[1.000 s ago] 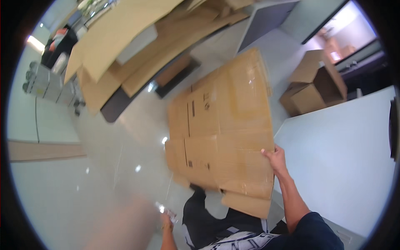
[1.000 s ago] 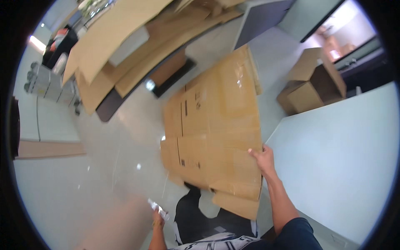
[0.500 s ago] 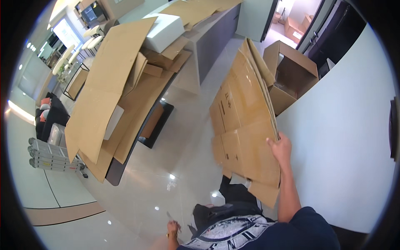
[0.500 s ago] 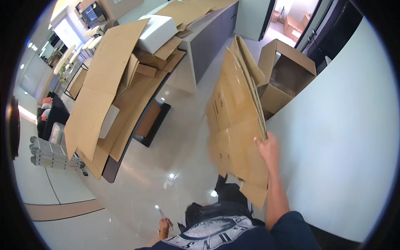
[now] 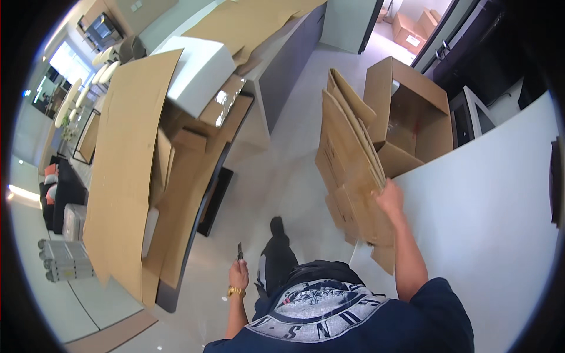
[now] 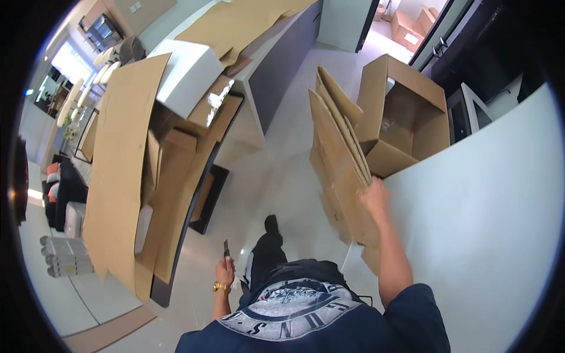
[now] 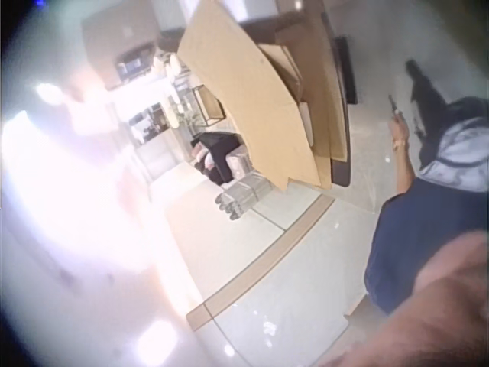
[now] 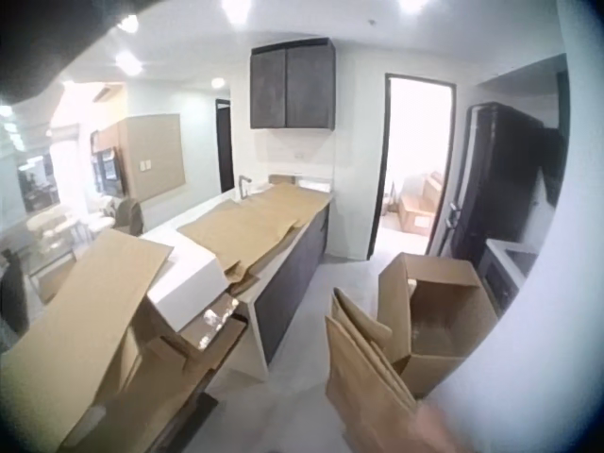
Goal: The person uses a utility knife to cut through tape on a cardboard box, unfolds and flattens the box, and places the flattened cardboard into another box.
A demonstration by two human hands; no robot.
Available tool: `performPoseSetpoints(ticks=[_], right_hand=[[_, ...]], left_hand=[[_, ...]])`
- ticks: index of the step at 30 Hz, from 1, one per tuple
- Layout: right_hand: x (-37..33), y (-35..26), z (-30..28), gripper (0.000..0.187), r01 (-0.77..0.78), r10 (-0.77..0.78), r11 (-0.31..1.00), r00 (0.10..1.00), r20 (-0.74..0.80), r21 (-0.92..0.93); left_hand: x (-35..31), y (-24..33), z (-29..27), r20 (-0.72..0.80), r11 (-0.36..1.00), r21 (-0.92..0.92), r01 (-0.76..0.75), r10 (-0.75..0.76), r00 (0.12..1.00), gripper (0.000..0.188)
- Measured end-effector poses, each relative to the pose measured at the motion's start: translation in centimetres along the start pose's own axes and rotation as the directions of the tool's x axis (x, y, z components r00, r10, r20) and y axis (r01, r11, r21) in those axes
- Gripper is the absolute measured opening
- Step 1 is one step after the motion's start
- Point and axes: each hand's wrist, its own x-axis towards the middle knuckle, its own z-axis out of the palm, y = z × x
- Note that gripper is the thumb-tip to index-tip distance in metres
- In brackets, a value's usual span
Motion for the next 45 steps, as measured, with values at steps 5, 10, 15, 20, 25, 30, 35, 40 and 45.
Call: performPoseSetpoints(ticks=[5,10,15,20,25,30,35,40,45], right_hand=[[0.8,1.9,-0.1,0.061,-0.039,0.039,0.999,0.999,0.012,0.003],[1.7,-0.5,-1.3,0.067,-0.274,0.239,0.956,0.932,0.271,0.1],[3.1,-2.3,-3.3,0.063,-0.358,0.325,0.931,0.899,0.293,0.064],[15.8,-7.3,-10.0,0.049,-0.497,0.43,0.858,0.833,0.349,0.128],[27.0,-6.6,-13.9,0.045,-0.503,0.449,0.848,0.85,0.277,0.17],[38.0,-7.6,-15.0,0.045,-0.539,0.486,0.827,0.829,0.278,0.162],[49.9,-10.9,-16.3,0.048,-0.579,0.544,0.811,0.798,0.259,0.08],[59.2,-12.8,-19.4,0.044,-0.651,0.632,0.756,0.751,0.192,0.059],[70.0,-11.0,-20.2,0.038,-0.672,0.687,0.696,0.726,0.04,0.253]], left_hand=[[15.6,13.9,0.4,0.168,0.979,0.038,-0.199,0.19,0.967,0.044],[28.9,23.5,2.4,0.381,0.933,0.091,-0.347,0.29,0.878,0.042],[40.3,33.2,9.5,0.493,0.893,0.001,-0.451,0.392,0.777,0.041],[51.8,39.5,18.4,0.512,0.851,-0.091,-0.517,0.485,0.709,0.044],[61.9,55.8,27.7,0.484,0.83,-0.284,-0.48,0.556,0.675,0.043],[72.5,65.7,34.6,0.452,0.811,-0.305,-0.5,0.585,0.674,0.044],[82.9,79.2,42.0,0.483,0.868,-0.29,-0.403,0.496,0.722,0.042],[85.5,95.1,45.3,0.362,0.826,-0.361,-0.433,0.552,0.751,0.046],[91.0,106.0,51.4,0.302,0.739,-0.555,-0.382,0.607,0.735,0.047]])
